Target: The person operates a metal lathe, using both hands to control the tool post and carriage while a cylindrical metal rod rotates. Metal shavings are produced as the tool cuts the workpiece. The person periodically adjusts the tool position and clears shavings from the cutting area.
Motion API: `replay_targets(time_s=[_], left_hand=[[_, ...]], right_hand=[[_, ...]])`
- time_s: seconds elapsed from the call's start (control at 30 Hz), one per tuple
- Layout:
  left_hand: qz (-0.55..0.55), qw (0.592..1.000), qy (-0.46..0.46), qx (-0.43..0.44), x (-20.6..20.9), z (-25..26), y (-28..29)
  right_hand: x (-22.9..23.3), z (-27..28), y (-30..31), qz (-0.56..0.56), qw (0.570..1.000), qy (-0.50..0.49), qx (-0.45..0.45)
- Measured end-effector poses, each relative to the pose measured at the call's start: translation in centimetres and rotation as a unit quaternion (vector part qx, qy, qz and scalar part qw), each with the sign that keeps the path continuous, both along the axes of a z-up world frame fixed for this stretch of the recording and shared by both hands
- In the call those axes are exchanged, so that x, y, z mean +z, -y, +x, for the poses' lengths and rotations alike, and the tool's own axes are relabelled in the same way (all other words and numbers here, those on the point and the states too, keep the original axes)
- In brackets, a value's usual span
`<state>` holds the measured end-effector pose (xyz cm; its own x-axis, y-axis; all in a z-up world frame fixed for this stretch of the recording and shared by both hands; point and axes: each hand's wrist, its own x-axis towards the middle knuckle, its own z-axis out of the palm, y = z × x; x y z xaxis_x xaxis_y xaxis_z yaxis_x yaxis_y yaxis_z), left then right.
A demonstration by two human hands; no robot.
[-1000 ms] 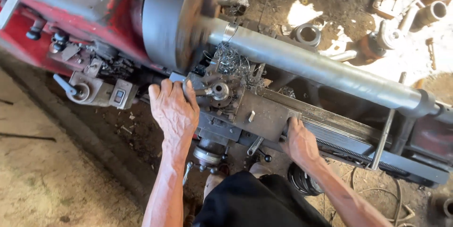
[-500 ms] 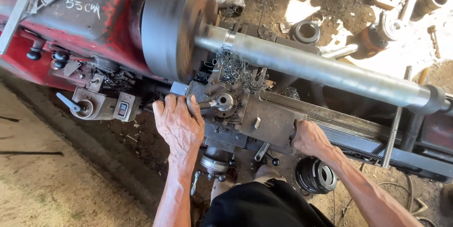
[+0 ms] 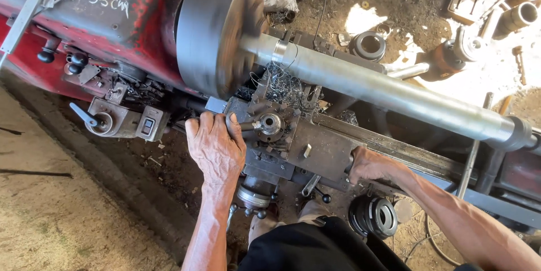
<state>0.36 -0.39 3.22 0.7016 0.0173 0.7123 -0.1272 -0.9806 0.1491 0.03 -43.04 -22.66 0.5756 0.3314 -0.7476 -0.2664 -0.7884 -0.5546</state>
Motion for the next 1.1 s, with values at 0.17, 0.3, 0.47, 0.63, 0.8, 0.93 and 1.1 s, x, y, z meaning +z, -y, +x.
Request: replay_targets(time_s=[0.17,0.3,0.47,0.63,0.8,0.93,1.1], left_hand=[[-0.011,1.0,-0.003,0.004,-0.3,-0.1,0.2],[-0.003,1.0,-0.002,-0.004,-0.6,0.0,-0.2],[-0.011,1.0,0.005,0.007,0.5,0.1,0.4],[-0.008,1.0,0.005,0.01,0.6,0.2,0.5],[-0.021,1.0,-0.004,0.02,1.1,0.1,0.9],[-0.019,1.0,-0.009,0.02,1.1,0.2,0.6],[-0.011,1.0,0.002,-0.003,1.7,-0.1,0.6]], right_hand=[[9.7,1.2,-3.1,0.0,0.994,-0.091,-0.052],[15.1,2.3,-4.7,0.057,0.973,-0.2,-0.102],[12.5,3.0,-3.7,0.088,0.945,-0.287,-0.128],[10.4,4.2,-2.9,0.084,0.912,-0.376,-0.138],[13.0,5.1,-4.6,0.176,0.808,-0.556,-0.085],[10.4,5.5,-3.5,0.184,0.764,-0.615,-0.064],[12.6,3.8,-4.1,0.149,0.912,-0.364,-0.12]])
